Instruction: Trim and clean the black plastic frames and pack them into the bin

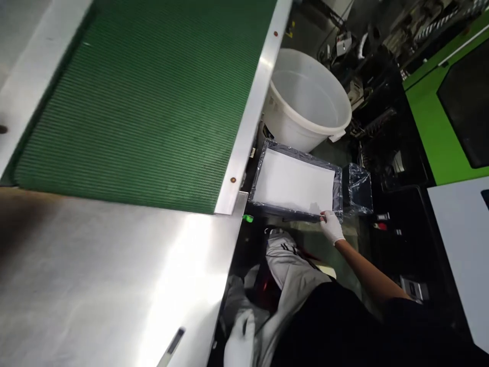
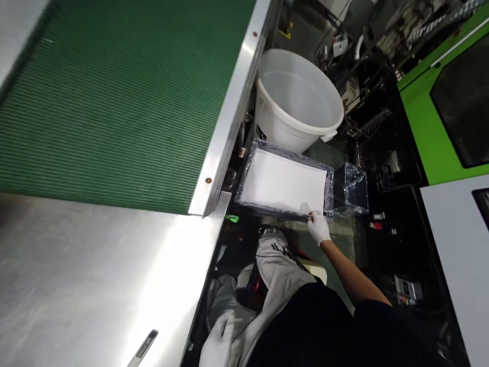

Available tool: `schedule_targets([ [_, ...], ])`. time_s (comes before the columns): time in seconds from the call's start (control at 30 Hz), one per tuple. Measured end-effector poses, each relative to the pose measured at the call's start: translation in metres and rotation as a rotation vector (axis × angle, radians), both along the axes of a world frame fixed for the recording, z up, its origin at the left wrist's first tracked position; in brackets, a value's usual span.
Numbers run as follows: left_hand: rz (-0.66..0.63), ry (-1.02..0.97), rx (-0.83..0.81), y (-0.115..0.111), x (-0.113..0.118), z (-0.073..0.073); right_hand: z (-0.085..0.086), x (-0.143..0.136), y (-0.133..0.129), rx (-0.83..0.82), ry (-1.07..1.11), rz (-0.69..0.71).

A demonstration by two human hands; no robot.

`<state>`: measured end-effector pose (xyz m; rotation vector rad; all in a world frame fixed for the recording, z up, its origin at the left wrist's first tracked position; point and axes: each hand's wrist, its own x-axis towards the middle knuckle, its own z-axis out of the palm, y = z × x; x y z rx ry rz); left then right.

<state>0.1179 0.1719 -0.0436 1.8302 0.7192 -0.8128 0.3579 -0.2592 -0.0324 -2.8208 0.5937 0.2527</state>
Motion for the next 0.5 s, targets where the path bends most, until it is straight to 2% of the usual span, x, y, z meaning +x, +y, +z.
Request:
schedule_targets([
  [0.1, -0.122, -0.056, -0.014, -0.008, 0.050, 0.031, 0.032, -0.014, -0.041, -0.011, 0.028, -0.191],
  [0.17, -0.196, -0.112, 0.020, -0.019, 0.098, 0.045, 0.039, -0.001, -0.078, 0.007, 0.052, -0.308],
  [0.2, -0.227, -0.146, 0.051, -0.029, 0.129, 0.049, 0.037, 0.012, -0.096, 0.032, 0.069, -0.351],
  [0.27, -0.273, -0.225, 0.139, -0.056, 0.202, 0.054, 0.021, 0.046, -0.127, 0.108, 0.100, -0.400],
  [0.33, -0.293, -0.298, 0.265, -0.090, 0.286, 0.052, -0.006, 0.085, -0.145, 0.200, 0.116, -0.419],
  [0.43, -0.268, -0.316, 0.541, -0.132, 0.413, 0.040, -0.048, 0.131, -0.153, 0.314, 0.112, -0.444],
  [0.5, -0.248, -0.232, 0.694, -0.146, 0.480, 0.029, -0.067, 0.142, -0.154, 0.366, 0.109, -0.461],
])
